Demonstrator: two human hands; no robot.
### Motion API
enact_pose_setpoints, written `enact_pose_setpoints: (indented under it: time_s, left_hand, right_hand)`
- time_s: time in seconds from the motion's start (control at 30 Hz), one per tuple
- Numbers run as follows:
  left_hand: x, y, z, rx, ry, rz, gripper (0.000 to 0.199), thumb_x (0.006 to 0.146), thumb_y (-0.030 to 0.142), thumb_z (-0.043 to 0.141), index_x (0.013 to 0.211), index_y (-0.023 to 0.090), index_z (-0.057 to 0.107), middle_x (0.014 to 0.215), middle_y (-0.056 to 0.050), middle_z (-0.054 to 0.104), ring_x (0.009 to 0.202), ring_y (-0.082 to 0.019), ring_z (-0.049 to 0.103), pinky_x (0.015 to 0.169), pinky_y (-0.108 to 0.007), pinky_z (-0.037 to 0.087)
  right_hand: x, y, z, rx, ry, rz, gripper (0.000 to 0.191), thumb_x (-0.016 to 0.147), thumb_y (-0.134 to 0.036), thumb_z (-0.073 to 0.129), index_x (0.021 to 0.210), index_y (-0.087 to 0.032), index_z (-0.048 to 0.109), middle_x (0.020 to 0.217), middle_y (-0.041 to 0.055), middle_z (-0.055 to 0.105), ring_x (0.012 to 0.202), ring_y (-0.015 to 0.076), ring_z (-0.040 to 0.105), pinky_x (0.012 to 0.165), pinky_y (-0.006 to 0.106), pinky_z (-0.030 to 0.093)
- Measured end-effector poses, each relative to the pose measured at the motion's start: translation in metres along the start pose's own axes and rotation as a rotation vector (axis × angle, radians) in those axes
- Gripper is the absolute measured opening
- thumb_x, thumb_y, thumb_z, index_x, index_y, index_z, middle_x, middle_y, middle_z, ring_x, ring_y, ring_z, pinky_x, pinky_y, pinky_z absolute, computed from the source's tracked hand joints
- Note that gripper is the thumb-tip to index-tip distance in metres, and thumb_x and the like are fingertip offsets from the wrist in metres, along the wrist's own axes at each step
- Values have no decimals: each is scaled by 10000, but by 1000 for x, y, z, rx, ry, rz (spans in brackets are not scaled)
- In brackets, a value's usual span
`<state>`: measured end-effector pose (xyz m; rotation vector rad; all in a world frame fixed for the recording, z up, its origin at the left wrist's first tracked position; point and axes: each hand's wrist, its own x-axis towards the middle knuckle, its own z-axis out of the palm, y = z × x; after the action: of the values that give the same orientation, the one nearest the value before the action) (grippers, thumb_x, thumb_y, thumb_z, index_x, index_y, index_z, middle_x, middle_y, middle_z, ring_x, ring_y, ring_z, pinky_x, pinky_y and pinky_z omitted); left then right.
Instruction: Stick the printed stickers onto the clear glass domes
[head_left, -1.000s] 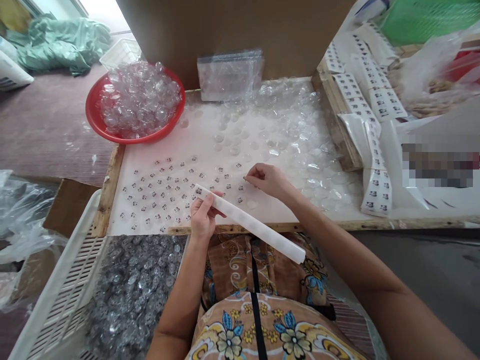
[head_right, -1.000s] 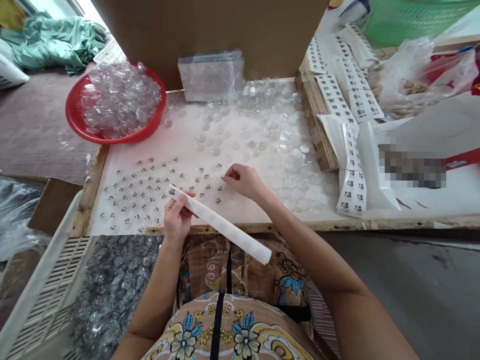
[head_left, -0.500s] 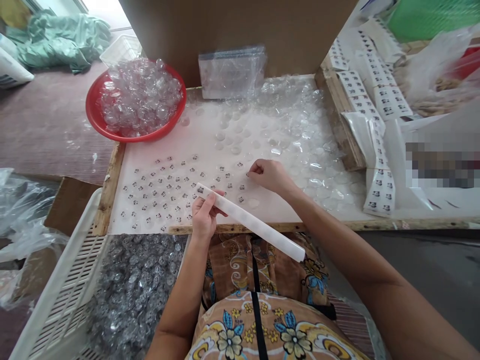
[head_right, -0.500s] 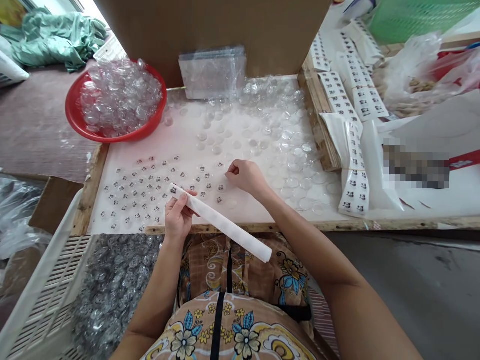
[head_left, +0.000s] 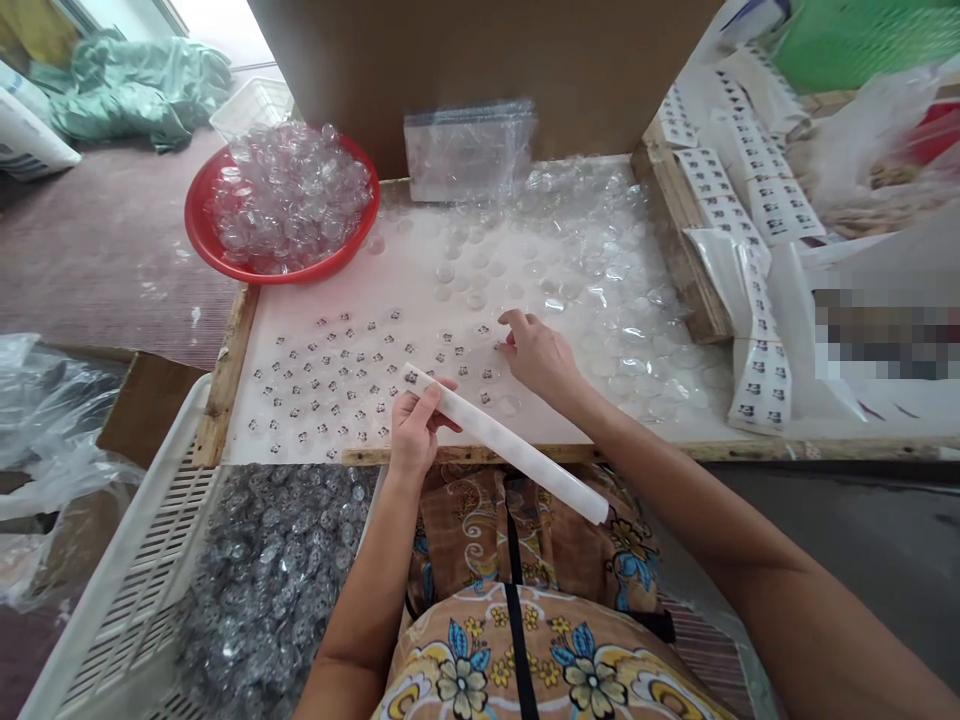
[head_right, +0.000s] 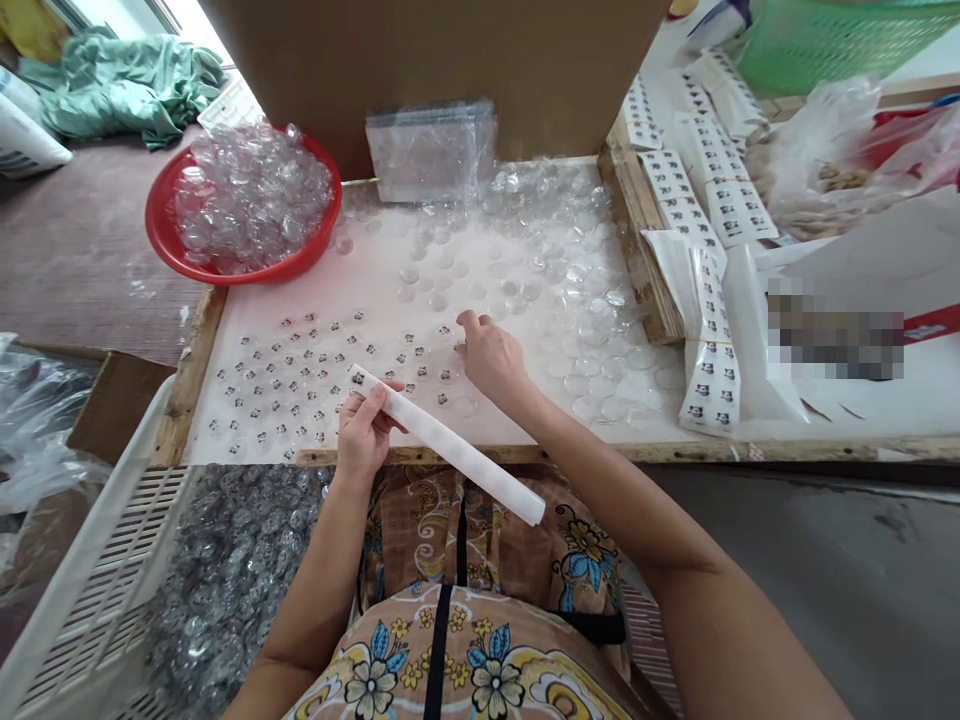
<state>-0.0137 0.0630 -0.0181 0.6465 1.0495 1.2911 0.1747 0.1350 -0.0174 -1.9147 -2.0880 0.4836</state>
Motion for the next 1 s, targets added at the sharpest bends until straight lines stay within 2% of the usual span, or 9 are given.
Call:
enact_pose_setpoints:
  time_s: [0.13,0.23,0.33,0.47,0.57,0.7,0.83,0.93,1.0]
  left_hand:
    - [0,-3,-2,67,-53,-9,338,751,461,703,816,132,735,655,-25,645,501,-107,574,410,-215,507]
    - [0,-5,-4,128,-119,-17,353,766,483,691,794,132,706,696,-33,672,507,-118,594,433,-238,525]
    - [-2,-4,-4,246,-202,-51,325,751,454,726,745,140,641,617,-16,655,503,-139,622,479,-257,540]
    - [-4,0,1,327,-257,-97,336,695,419,786,757,157,586,600,-9,658,539,-154,651,537,-263,544]
    - [-3,-1,3,326,-244,-107,343,687,420,786,750,158,572,601,-7,655,536,-148,642,541,-264,538]
    - [0,-3,2,310,-231,-100,299,682,364,787,723,155,577,574,-1,641,530,-147,631,546,-273,539]
    - [-1,-2,-1,252,-249,-98,278,690,354,782,819,146,651,671,-21,669,584,-155,645,542,-275,555]
    - [-4,0,-5,172,-258,-117,313,680,343,791,908,154,690,767,-38,686,610,-149,642,506,-251,551]
    - [-6,2,-7,111,-264,-133,293,659,324,800,877,153,705,716,-25,664,567,-135,619,470,-230,531]
  right_hand:
    - [-9,-18,-11,239,8,-91,215,882,-199,525,1083,-166,594,1066,126,634,864,208,616,709,304,443]
    - [-14,-44,-19,551,-167,-162,210,873,-295,575,1048,-186,608,909,51,675,745,145,613,661,256,449]
    - [-14,-64,-19,669,-287,-173,141,836,-291,616,936,-191,626,778,6,677,683,124,600,619,234,431]
    - [-17,-69,-13,604,-194,-175,77,845,-276,607,852,-200,616,779,4,677,677,123,585,625,241,414]
    - [-25,-70,-8,478,-82,-217,67,881,-244,553,876,-198,602,852,28,669,724,138,572,669,263,402]
    - [-32,-76,-6,401,-8,-289,87,893,-202,503,841,-195,572,898,64,635,829,176,556,712,293,404]
    - [-22,-65,-17,688,71,-292,81,886,-260,509,831,-207,536,965,65,599,874,167,562,731,289,446]
    - [-17,-37,-26,827,160,-92,126,877,-329,508,838,-209,507,849,34,578,765,147,549,673,277,445]
    - [-22,-15,-24,812,139,24,157,858,-356,524,812,-208,505,743,6,548,679,134,511,627,270,420]
